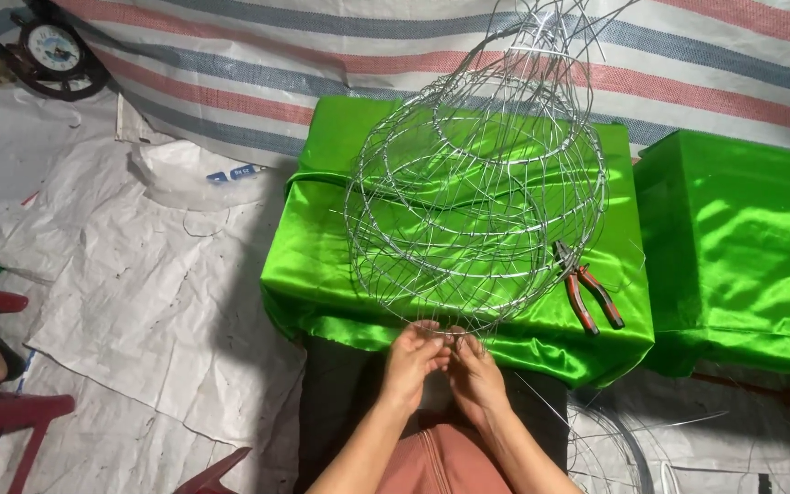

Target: Securing wire ends on a wire frame structure by twisting and cutting them with pliers.

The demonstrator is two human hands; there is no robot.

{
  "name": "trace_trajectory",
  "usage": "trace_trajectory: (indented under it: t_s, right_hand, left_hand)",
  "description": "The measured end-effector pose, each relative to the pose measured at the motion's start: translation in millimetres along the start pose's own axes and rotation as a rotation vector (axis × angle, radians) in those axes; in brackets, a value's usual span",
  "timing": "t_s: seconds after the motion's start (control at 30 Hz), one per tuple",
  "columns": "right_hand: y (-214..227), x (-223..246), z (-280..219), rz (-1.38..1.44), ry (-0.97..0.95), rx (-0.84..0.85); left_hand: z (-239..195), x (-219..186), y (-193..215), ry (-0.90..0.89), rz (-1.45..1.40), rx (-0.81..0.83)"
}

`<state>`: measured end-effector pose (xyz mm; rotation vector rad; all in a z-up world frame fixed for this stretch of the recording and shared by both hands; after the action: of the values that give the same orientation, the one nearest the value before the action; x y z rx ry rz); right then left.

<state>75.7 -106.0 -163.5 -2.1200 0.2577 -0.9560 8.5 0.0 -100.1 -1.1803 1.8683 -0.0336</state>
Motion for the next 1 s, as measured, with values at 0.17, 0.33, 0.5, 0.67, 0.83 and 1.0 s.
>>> trace_trajectory:
  t_s: [0.17, 0.33, 0.5, 0.67, 0.83, 1.0]
  right_hand:
    - [-10, 4, -3, 0.011, -0.057, 0.001]
    - [-15, 4, -1, -0.027, -0.07, 0.004]
    - [-18, 2, 1, 0.022, -0.057, -0.023]
    - [-21, -6, 4, 0.132, -0.087, 0.033]
    - [-19, -3, 7, -0.04, -0.149, -0.076]
    - [-22, -3, 15, -0.411, -0.048, 0.149]
  left_hand:
    - [-2, -1, -3, -0.03, -0.025, -0.014]
    - [5, 3, -5, -0.116, 0.073, -0.178]
    - [-5, -7, -11, -0.195, 0.052, -0.319]
    - [-16, -19, -13, -0.129, 0.272, -0.524]
    - [-2, -10, 1, -0.12, 0.346, -0.604]
    - [7, -3, 0, -0.193, 0.035, -0.434]
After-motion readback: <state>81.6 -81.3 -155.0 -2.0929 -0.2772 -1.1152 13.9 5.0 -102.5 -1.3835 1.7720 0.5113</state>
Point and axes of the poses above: each hand's wrist, its own z-axis towards the middle knuckle, its own y-axis out of the back of the hand, x = y × z, the point moved 7 cm from there along z, towards the middle knuckle, and after that the axes turned 3 degrees about y, right-handed, at the moved point
